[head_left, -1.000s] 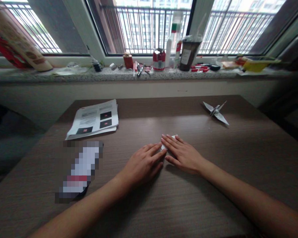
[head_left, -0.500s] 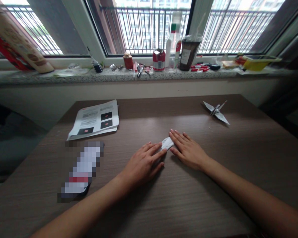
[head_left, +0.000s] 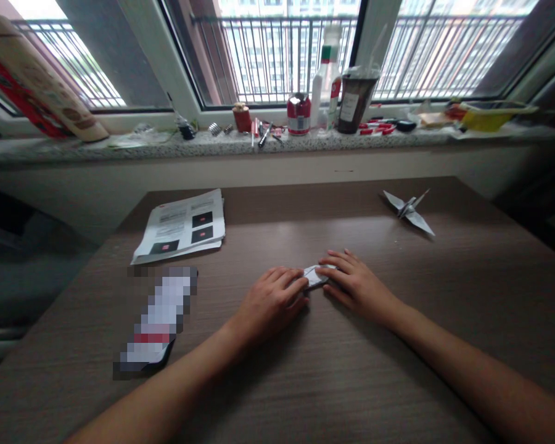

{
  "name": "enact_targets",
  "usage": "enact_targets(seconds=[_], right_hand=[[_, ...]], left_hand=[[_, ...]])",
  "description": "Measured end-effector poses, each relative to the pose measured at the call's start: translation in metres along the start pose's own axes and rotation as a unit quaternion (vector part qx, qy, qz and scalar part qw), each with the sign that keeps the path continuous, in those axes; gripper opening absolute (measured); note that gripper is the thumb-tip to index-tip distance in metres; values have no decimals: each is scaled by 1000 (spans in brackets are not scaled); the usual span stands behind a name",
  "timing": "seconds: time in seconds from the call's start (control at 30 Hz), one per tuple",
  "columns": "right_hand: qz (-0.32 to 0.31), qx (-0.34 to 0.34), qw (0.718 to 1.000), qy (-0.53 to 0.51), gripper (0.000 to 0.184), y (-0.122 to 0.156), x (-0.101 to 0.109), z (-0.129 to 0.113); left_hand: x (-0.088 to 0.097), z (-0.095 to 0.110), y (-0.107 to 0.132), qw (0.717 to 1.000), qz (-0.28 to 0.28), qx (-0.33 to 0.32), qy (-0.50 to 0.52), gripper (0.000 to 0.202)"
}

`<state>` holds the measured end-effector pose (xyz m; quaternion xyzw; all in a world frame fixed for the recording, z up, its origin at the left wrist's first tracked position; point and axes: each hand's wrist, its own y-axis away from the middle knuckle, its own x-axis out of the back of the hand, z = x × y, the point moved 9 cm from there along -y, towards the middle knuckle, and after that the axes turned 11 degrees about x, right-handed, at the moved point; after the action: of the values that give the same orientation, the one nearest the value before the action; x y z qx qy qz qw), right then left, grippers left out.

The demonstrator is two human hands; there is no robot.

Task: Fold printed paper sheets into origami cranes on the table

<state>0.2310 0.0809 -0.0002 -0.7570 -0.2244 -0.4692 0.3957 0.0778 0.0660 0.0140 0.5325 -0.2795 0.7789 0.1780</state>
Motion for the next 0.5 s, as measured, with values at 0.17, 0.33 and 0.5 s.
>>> enact_targets(seconds=[0.17,0.33,0.5], right_hand=[[15,15,999,-31,30,-4,4,-6],[9,10,998,-58,28,-6,2,-6],[19,10,998,-64,28,-4,3,-3]], left_hand=[[-2,-11,-2,999,8,15,30,27],[-1,-10,-4,999,19,-2,41,15],[6,-6,-5,998,58,-12,29,13]])
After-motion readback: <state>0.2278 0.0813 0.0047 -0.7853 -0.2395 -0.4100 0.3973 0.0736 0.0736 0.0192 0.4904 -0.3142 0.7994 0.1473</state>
